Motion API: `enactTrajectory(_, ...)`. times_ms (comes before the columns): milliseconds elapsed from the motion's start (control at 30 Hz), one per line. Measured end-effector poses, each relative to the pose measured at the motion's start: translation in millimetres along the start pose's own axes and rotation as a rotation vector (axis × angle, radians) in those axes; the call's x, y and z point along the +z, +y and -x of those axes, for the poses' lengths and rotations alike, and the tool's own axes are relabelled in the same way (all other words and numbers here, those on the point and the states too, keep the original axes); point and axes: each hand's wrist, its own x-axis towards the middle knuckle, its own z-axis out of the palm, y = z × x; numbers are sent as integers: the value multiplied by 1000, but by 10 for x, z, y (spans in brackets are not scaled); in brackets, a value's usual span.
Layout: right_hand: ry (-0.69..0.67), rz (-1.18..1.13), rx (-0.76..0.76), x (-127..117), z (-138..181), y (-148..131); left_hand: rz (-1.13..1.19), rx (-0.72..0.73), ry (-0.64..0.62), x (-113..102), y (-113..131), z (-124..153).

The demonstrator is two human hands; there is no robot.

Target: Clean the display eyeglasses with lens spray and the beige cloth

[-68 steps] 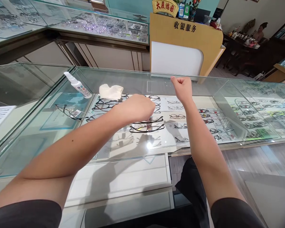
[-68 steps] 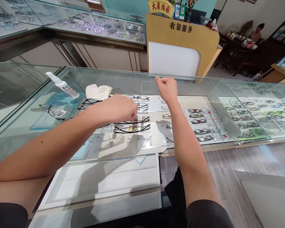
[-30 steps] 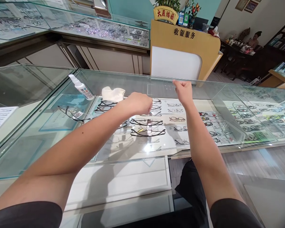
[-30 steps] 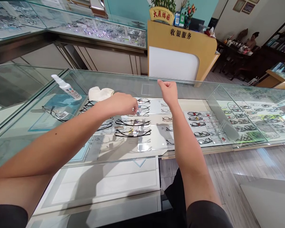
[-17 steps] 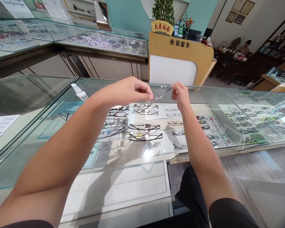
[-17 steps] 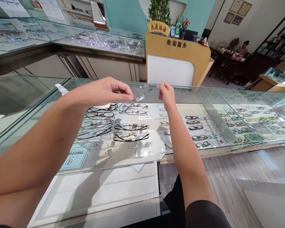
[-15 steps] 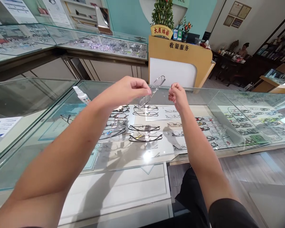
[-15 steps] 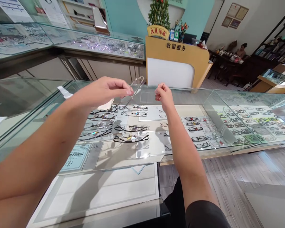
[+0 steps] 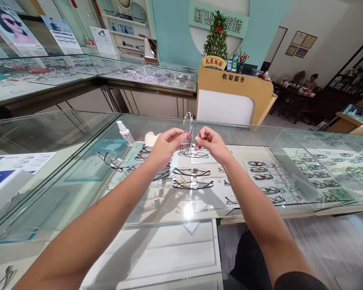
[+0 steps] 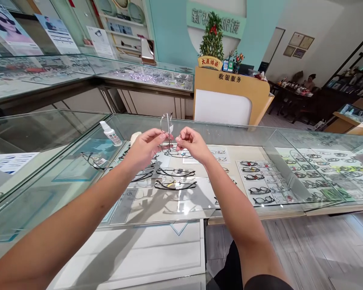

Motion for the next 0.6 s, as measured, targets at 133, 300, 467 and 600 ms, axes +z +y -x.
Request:
enactTrajectory(133,52,-21,-34,115,45,-49,-29,-22,-3,52,31,41)
enactTrajectory(300,113,-9,-100,236,101,-109,-20,-34,-4,64,43,64)
enactTrajectory(467,115,18,-72,251,116,-135,-51,-35,5,67,9,69)
enactTrajectory(600,120,13,-56,237,108,-143,-63,-34,-11,73,4,77)
